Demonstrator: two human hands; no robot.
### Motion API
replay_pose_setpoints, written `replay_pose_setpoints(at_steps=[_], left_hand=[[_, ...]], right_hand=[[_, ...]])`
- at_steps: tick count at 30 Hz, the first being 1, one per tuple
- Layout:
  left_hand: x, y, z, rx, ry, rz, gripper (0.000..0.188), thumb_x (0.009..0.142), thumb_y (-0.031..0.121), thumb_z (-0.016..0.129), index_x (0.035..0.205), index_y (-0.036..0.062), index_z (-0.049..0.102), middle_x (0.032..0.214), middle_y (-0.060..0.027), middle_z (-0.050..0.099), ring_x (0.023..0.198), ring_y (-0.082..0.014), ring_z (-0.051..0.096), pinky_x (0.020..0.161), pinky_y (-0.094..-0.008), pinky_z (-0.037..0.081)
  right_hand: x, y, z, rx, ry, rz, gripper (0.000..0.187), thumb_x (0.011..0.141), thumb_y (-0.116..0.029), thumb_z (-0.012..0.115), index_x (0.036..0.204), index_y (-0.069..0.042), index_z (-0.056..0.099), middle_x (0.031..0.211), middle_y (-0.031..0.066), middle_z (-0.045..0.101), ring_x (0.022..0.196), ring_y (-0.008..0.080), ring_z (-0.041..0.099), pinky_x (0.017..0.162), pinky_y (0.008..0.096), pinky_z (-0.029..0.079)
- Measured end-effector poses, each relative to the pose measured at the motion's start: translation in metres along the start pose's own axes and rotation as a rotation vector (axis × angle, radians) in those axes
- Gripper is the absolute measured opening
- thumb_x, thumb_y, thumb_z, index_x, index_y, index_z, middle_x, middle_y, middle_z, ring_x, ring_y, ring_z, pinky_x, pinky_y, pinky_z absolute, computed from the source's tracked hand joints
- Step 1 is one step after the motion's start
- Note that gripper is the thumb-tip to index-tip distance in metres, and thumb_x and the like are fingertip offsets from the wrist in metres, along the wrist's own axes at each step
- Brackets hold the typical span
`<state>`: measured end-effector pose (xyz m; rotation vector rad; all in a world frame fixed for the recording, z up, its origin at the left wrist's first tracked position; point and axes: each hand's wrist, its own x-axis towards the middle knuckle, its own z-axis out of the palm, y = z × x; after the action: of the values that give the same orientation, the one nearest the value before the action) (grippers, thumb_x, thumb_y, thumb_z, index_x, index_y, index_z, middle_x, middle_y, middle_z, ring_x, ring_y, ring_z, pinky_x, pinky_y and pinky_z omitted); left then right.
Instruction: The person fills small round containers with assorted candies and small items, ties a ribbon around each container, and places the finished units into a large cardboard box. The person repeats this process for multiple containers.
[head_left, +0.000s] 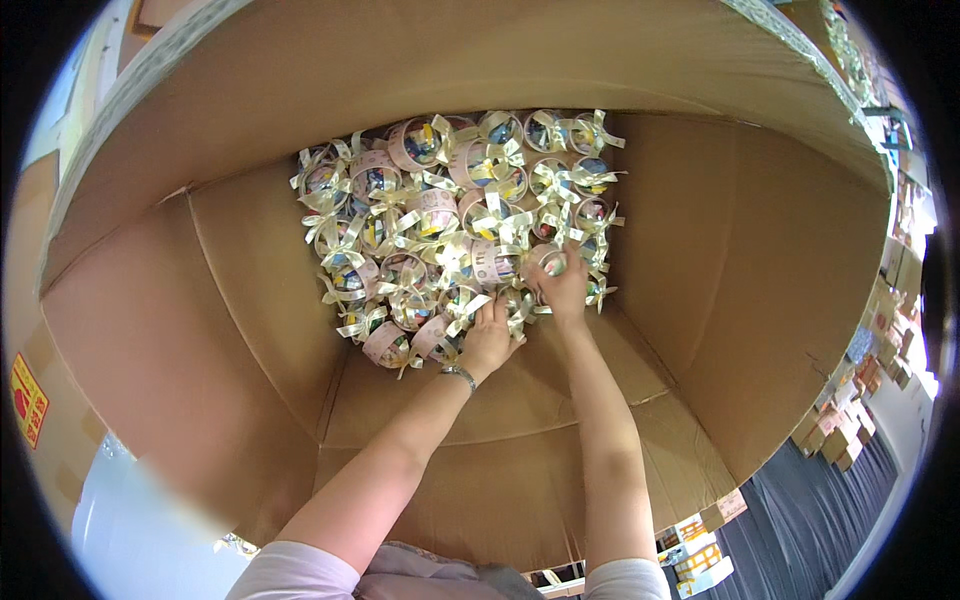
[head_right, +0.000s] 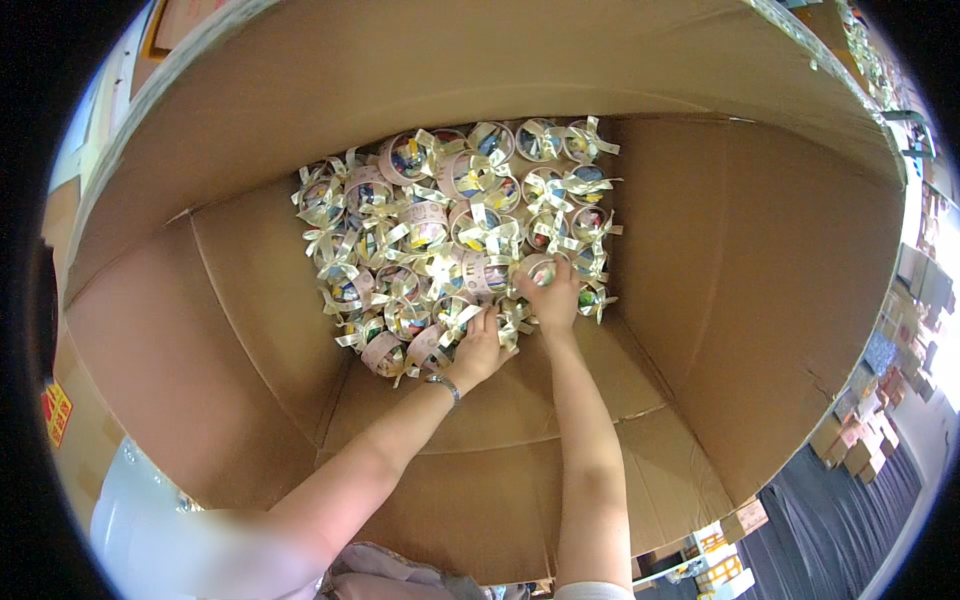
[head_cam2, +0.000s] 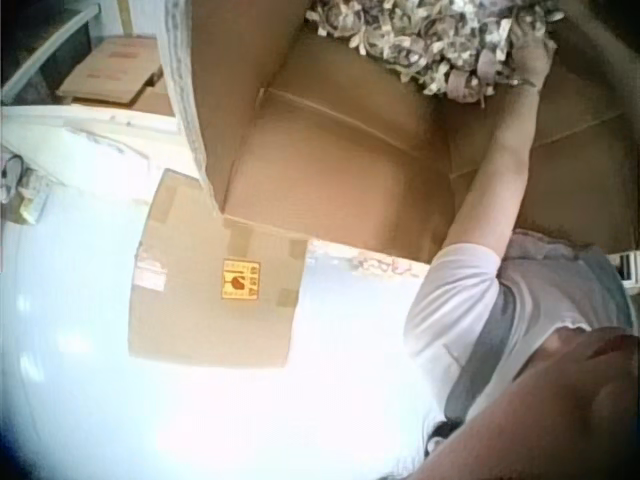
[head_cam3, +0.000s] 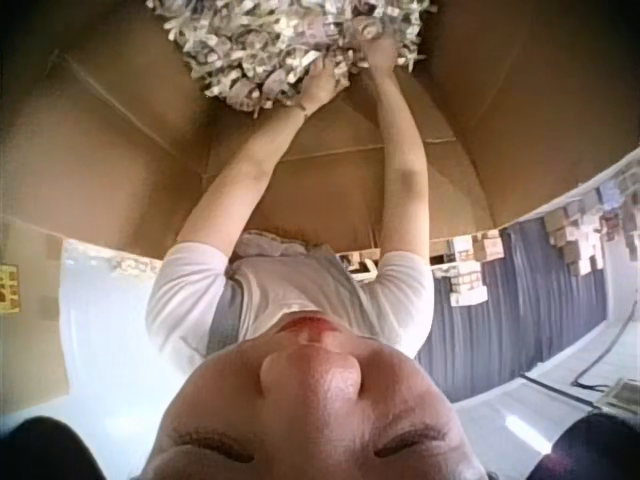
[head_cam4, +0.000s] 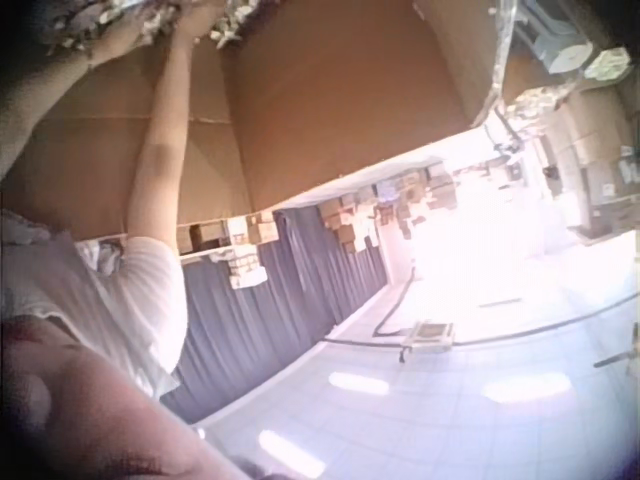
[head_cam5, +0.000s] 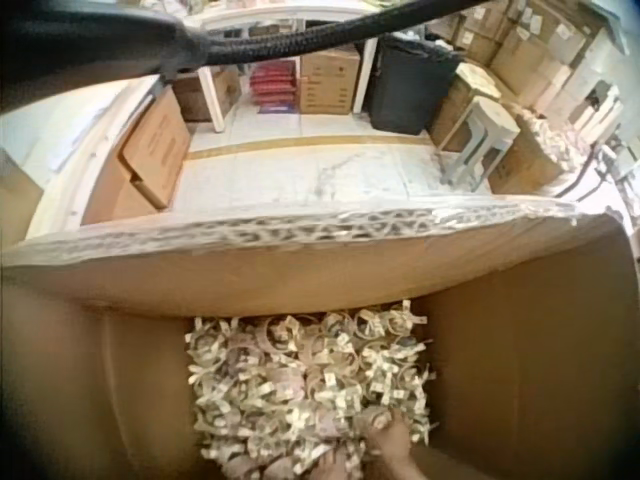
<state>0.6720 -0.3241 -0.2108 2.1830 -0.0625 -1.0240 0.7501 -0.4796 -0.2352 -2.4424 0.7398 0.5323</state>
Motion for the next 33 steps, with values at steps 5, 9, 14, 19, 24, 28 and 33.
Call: replay_pose_setpoints(at_steps=[5,9,14,19,24,28,33], left_hand=[[-0.031,0.014,-0.022,0.191,-0.116,0.102,0.091,0.079,0.023,0.073,0.149,-0.0011,0.020,0.155,-0.0272,0.010,0.140,-0.0397,0.024,0.112,-0.0502,0.030],[-0.047,-0.001,-0.044,0.186,-0.043,0.213,0.066,0.079,0.009,0.065,0.139,-0.0034,0.040,0.152,-0.0260,0.021,0.138,-0.0388,0.030,0.113,-0.0461,0.031],[-0.051,-0.039,-0.109,0.465,-0.141,0.374,0.030,0.082,0.004,0.059,0.111,-0.0042,0.061,0.129,-0.0192,0.054,0.123,-0.0319,0.049,0.100,-0.0400,0.046],[-0.070,-0.019,-0.222,0.545,-0.146,0.193,0.027,0.082,0.009,0.061,0.108,0.0027,0.062,0.106,-0.0128,0.065,0.103,-0.0297,0.061,0.081,-0.0399,0.054],[-0.108,0.015,-0.271,0.454,-0.059,0.165,0.036,0.083,0.008,0.057,0.119,0.0041,0.057,0.114,-0.0143,0.063,0.105,-0.0307,0.060,0.086,-0.0414,0.052],[-0.199,0.057,-0.320,0.424,0.184,0.288,0.046,0.079,0.011,0.067,0.123,0.0061,0.056,0.119,-0.0088,0.061,0.105,-0.0265,0.059,0.088,-0.0378,0.050],[-0.352,0.024,-0.357,0.193,0.592,0.317,0.039,0.077,-0.004,0.061,0.115,0.0024,0.058,0.111,-0.0147,0.064,0.098,-0.0319,0.062,0.083,-0.0408,0.052]], right_hand=[[0.005,-0.009,0.012,-0.195,0.029,-0.076,0.079,0.067,-0.033,0.086,0.133,-0.007,0.050,0.131,0.0223,0.048,0.124,0.0400,0.045,0.099,0.0477,0.043],[0.001,-0.024,0.005,-0.330,0.170,-0.393,0.078,0.073,-0.031,0.077,0.138,-0.005,0.044,0.139,0.0180,0.044,0.132,0.0401,0.035,0.111,0.0557,0.026],[-0.022,-0.053,0.010,-0.862,-0.215,-0.530,0.089,0.075,-0.045,0.074,0.143,0.000,0.038,0.155,0.0131,0.031,0.148,0.0306,0.010,0.117,0.0589,0.006],[-0.045,-0.056,0.021,-0.654,-0.152,-0.444,0.084,0.066,-0.038,0.084,0.130,0.001,0.046,0.150,0.0159,0.035,0.146,0.0321,0.018,0.115,0.0583,0.011],[-0.054,-0.052,0.019,-0.372,-0.128,-0.383,0.087,0.059,-0.035,0.089,0.129,-0.008,0.044,0.131,0.0137,0.053,0.133,0.0318,0.039,0.111,0.0603,0.017],[-0.054,-0.064,0.024,-0.657,-0.092,-0.346,0.079,0.061,-0.040,0.086,0.128,-0.020,0.049,0.122,0.0141,0.055,0.122,0.0312,0.048,0.109,0.0574,0.023],[-0.041,-0.078,0.060,-0.925,0.079,-0.247,0.083,0.065,-0.054,0.081,0.133,-0.020,0.048,0.125,0.0155,0.055,0.120,0.0311,0.050,0.104,0.0520,0.034]])
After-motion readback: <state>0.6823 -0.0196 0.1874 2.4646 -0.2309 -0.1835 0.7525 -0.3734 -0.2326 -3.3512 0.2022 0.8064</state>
